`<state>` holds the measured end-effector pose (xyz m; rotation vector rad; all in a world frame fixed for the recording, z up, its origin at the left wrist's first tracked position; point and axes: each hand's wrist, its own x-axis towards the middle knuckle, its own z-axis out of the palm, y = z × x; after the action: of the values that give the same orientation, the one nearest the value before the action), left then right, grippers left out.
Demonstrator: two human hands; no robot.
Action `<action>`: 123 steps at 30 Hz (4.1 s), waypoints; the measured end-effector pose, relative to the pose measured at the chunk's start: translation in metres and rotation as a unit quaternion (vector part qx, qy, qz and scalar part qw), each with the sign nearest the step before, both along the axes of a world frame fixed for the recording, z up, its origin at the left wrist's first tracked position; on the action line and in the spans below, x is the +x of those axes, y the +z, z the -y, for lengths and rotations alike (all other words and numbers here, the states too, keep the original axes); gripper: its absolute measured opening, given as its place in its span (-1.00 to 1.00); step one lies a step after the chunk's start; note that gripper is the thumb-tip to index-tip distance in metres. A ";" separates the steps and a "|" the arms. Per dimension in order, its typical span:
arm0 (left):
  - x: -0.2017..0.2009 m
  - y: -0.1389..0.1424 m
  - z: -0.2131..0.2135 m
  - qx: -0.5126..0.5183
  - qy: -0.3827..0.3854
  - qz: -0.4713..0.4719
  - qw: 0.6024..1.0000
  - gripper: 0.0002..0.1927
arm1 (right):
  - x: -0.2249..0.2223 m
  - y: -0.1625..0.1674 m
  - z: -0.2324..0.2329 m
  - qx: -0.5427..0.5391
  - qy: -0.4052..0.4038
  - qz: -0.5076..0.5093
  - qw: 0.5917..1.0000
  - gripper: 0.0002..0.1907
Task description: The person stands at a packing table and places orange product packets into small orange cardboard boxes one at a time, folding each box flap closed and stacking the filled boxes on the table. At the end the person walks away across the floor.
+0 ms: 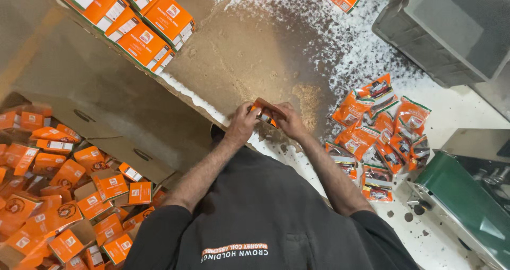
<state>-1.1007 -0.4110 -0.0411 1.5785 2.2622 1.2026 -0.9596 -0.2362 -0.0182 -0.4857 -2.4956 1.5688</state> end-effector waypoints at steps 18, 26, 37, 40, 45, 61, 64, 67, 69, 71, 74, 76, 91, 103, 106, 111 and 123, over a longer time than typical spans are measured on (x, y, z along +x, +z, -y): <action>-0.040 0.008 0.005 -0.112 -0.179 -0.058 0.976 -0.30 | 0.014 0.019 0.037 0.413 0.081 0.093 0.902 -0.27; -0.048 0.017 -0.017 -0.118 -0.188 -0.138 0.965 -0.49 | -0.013 0.006 0.037 0.432 -0.003 0.137 0.892 -0.22; -0.037 0.004 0.004 -0.023 -0.140 0.044 0.989 -0.50 | -0.002 0.009 0.028 0.392 0.040 0.118 0.912 -0.23; -0.029 0.002 0.012 0.001 -0.098 0.035 0.995 -0.61 | -0.004 0.014 0.033 0.382 0.042 0.140 0.913 -0.20; -0.020 -0.012 0.027 -0.065 -0.098 -0.062 0.991 -0.68 | -0.015 -0.003 0.042 0.436 0.021 0.155 0.886 -0.10; -0.001 -0.016 0.042 0.062 -0.043 -0.014 0.997 -0.64 | -0.016 -0.032 0.038 0.512 0.053 0.048 0.856 -0.14; 0.028 -0.032 0.100 0.103 0.049 0.142 0.983 -0.49 | -0.017 -0.023 0.041 0.476 0.067 0.083 0.873 -0.04; 0.053 -0.066 0.186 -0.021 0.144 0.240 0.960 -0.54 | -0.017 -0.016 0.046 0.506 0.081 0.098 0.853 -0.02; 0.080 -0.094 0.266 -0.007 0.213 0.346 0.914 -0.56 | -0.018 -0.012 0.050 0.493 0.071 0.096 0.862 0.04; 0.110 -0.116 0.342 -0.135 0.302 0.362 0.871 -0.54 | -0.020 -0.009 0.054 0.492 0.069 0.089 0.863 0.07; 0.153 -0.137 0.438 -0.189 0.380 0.340 0.839 -0.54 | -0.023 -0.005 0.061 0.509 0.068 0.101 0.852 0.09; 0.176 -0.146 0.472 -0.348 0.356 0.338 0.799 -0.68 | -0.024 -0.002 0.066 0.522 0.060 0.140 0.839 0.13; 0.215 -0.156 0.464 -0.188 0.512 0.467 0.696 -0.70 | -0.033 0.035 0.114 0.502 0.099 0.167 0.843 0.07; 0.226 -0.125 0.535 -0.257 0.474 0.306 0.785 -0.69 | -0.030 0.024 0.108 0.507 0.017 0.165 0.846 -0.02; 0.221 -0.124 0.536 -0.467 0.303 0.060 0.828 -0.79 | -0.027 0.018 0.097 0.606 0.058 0.055 0.791 -0.07; 0.206 -0.125 0.514 -0.179 0.474 0.323 0.799 -0.62 | -0.032 0.004 0.079 0.529 -0.013 0.151 0.835 -0.15; 0.035 -0.077 0.431 -0.262 0.255 0.276 0.889 -0.69 | -0.022 -0.010 0.076 0.447 -0.090 0.188 0.870 -0.15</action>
<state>-1.0661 -0.8424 -0.1183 0.3876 2.3511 0.8467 -0.9816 -0.3121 -0.0285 -0.8635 -2.9560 0.1419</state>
